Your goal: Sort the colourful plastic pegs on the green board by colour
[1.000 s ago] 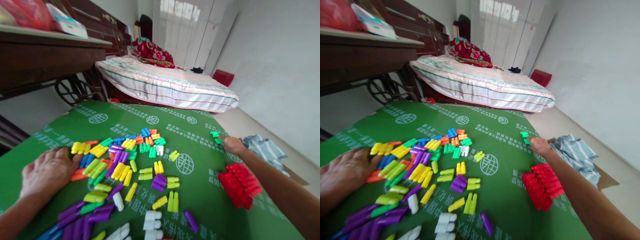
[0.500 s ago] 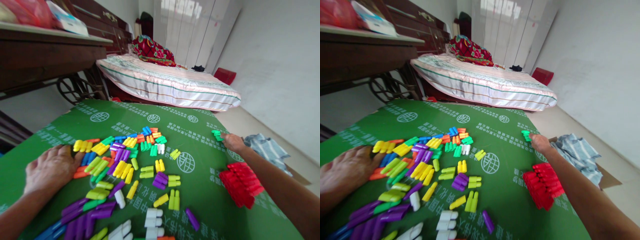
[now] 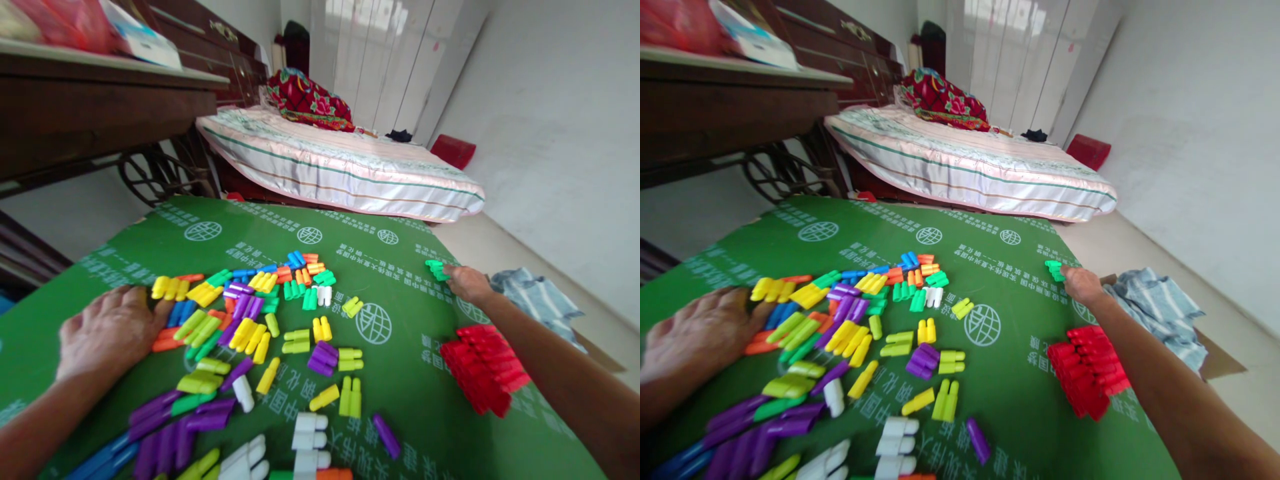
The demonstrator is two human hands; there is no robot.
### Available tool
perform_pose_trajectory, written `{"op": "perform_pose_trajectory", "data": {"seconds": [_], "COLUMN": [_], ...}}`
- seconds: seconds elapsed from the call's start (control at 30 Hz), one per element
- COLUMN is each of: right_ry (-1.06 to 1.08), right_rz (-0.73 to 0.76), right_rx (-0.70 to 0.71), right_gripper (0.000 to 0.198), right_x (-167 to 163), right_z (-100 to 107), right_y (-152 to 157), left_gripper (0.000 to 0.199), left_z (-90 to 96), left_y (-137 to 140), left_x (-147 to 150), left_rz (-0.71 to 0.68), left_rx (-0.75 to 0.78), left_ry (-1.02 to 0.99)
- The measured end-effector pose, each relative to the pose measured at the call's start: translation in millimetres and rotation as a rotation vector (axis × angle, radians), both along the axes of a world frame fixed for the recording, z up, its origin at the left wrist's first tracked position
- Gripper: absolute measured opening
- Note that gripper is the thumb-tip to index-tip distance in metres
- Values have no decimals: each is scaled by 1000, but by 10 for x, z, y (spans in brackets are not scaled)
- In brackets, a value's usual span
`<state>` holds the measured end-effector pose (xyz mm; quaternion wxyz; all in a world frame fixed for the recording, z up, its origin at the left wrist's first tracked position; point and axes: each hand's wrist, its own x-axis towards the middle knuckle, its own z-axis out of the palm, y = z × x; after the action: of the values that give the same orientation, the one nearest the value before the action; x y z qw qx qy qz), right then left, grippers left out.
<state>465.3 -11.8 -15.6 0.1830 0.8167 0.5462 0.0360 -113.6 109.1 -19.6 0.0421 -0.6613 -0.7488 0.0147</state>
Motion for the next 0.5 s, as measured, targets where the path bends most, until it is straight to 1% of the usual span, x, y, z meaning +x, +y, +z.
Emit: {"op": "perform_pose_trajectory", "data": {"seconds": [0.17,0.3,0.4,0.5], "right_ry": [-9,-3,34,76], "right_rz": [-15,-4,69,217], "right_rx": [22,39,41,110], "right_gripper": [32,34,36,37], "right_x": [-11,-64,-144,-292], "right_z": [-1,58,124,141], "right_y": [-10,-84,-193,-308], "left_gripper": [81,75,69,61], "left_z": [-54,-68,-56,-50], "left_y": [19,11,-39,-100], "left_x": [-10,-4,29,80], "left_rz": [34,13,-3,-27], "left_rx": [11,40,60,94], "left_ry": [-2,-32,-69,-98]}}
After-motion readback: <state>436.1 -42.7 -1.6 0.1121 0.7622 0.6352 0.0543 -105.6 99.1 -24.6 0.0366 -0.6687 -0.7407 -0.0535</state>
